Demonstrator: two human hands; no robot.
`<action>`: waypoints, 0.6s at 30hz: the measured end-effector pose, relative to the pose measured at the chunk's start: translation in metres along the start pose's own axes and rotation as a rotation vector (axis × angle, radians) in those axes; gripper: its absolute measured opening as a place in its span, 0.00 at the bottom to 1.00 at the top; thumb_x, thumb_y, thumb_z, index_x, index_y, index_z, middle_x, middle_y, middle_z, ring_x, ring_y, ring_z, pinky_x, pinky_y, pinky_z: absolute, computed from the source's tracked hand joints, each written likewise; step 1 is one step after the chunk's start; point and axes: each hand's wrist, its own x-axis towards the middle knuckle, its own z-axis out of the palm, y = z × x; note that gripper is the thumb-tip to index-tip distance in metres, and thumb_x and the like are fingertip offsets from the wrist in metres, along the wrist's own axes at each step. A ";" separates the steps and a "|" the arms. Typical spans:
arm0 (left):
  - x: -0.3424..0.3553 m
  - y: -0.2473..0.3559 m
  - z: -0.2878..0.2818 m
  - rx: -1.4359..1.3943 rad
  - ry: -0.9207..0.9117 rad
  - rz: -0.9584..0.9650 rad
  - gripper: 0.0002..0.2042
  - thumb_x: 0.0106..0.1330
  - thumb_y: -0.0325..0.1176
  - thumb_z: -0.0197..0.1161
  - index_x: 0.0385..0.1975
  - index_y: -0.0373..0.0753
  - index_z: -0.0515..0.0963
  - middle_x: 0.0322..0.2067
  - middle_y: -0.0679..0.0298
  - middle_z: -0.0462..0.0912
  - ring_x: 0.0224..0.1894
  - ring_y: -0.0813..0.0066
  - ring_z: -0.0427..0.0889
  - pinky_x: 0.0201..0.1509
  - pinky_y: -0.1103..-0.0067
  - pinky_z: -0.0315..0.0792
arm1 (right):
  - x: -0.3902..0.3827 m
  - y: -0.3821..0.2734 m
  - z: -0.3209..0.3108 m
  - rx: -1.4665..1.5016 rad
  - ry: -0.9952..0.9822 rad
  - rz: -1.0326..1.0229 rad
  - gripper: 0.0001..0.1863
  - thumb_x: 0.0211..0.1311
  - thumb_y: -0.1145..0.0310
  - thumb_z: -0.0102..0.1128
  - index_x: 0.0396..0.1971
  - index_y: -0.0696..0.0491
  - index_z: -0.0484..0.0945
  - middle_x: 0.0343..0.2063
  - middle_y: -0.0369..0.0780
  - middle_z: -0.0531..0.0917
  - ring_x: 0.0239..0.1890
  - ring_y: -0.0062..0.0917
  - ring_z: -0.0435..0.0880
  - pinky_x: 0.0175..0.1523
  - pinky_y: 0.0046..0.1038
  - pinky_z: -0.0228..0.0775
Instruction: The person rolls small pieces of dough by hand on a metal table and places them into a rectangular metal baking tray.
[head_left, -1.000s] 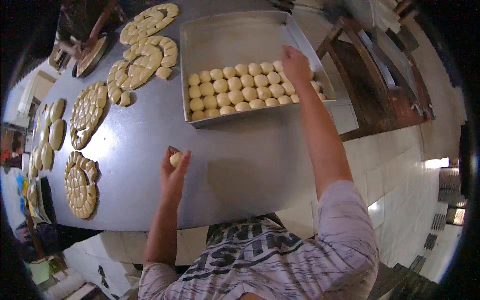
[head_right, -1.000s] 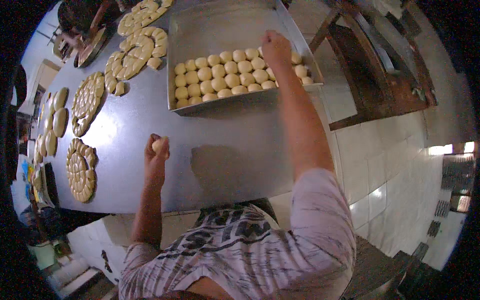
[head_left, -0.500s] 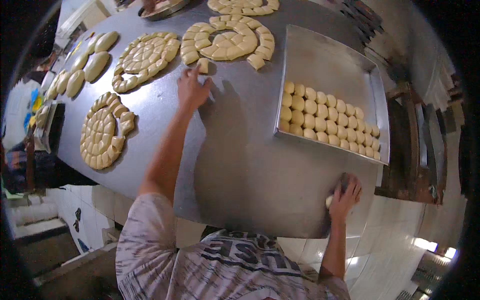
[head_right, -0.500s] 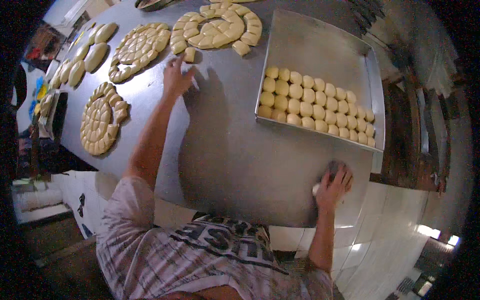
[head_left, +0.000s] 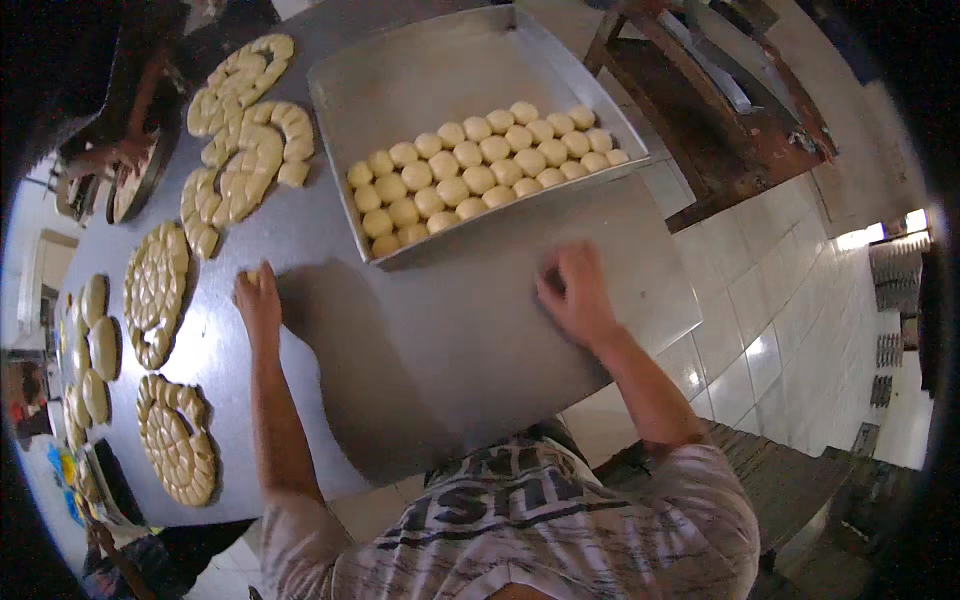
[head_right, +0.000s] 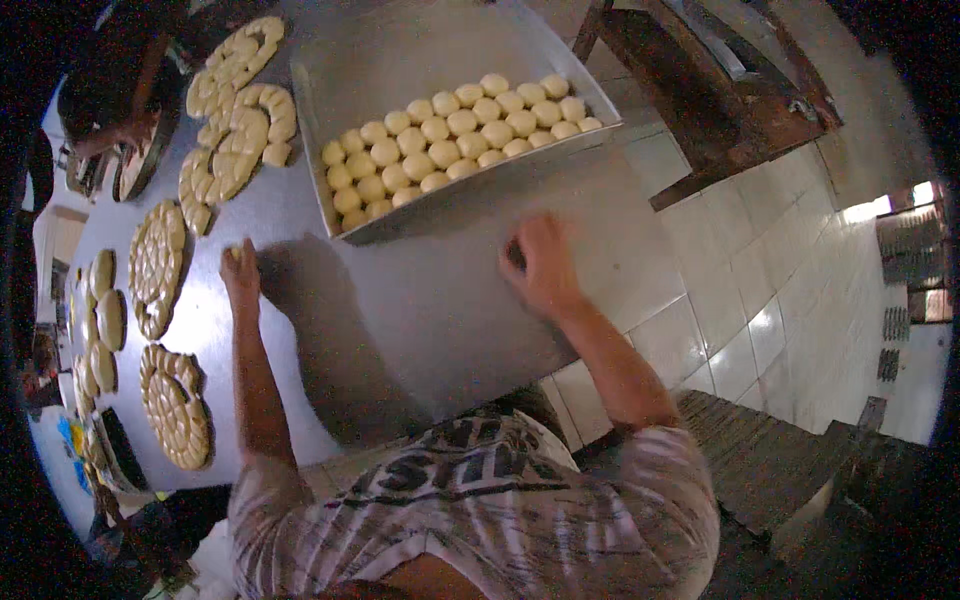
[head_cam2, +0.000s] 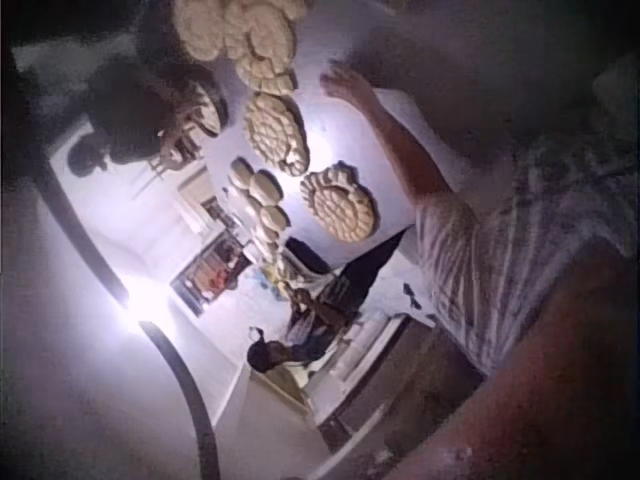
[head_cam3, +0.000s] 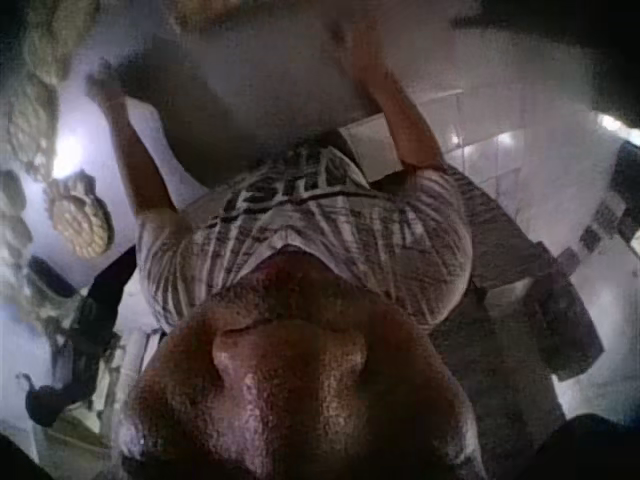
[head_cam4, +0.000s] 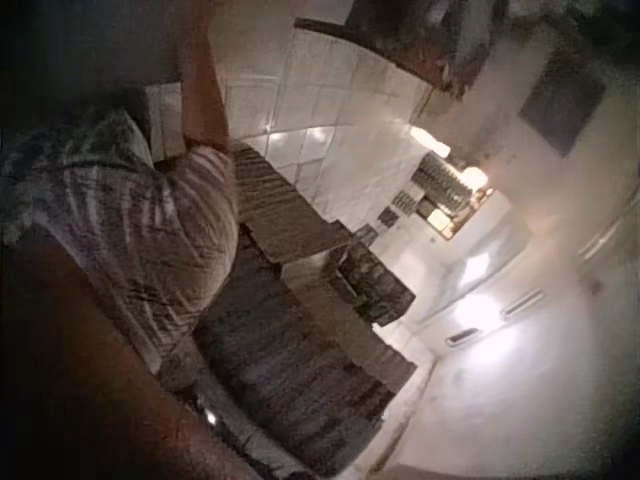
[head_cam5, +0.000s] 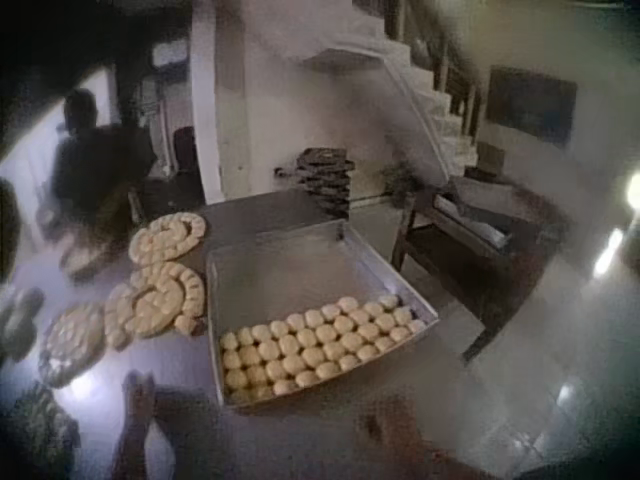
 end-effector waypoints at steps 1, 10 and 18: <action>-0.025 0.034 -0.009 -0.397 -0.116 -0.214 0.08 0.64 0.34 0.56 0.31 0.36 0.69 0.23 0.67 0.70 0.28 0.78 0.69 0.35 0.79 0.64 | -0.007 0.014 -0.011 -0.007 0.006 0.027 0.12 0.44 0.67 0.63 0.26 0.54 0.70 0.31 0.45 0.74 0.39 0.41 0.70 0.48 0.42 0.60; -0.130 0.106 -0.039 -0.541 -0.198 -0.275 0.10 0.61 0.32 0.60 0.23 0.41 0.65 0.22 0.73 0.63 0.26 0.84 0.61 0.32 0.83 0.59 | -0.014 0.028 -0.034 -0.047 -0.015 -0.026 0.16 0.44 0.72 0.62 0.36 0.53 0.73 0.37 0.45 0.76 0.44 0.41 0.72 0.50 0.36 0.64; -0.160 0.112 -0.048 -0.705 -0.247 -0.365 0.08 0.60 0.30 0.60 0.25 0.42 0.66 0.23 0.73 0.66 0.27 0.86 0.64 0.29 0.85 0.61 | 0.195 0.079 -0.057 0.475 0.486 0.172 0.15 0.58 0.63 0.58 0.41 0.56 0.76 0.32 0.42 0.80 0.37 0.26 0.78 0.43 0.26 0.68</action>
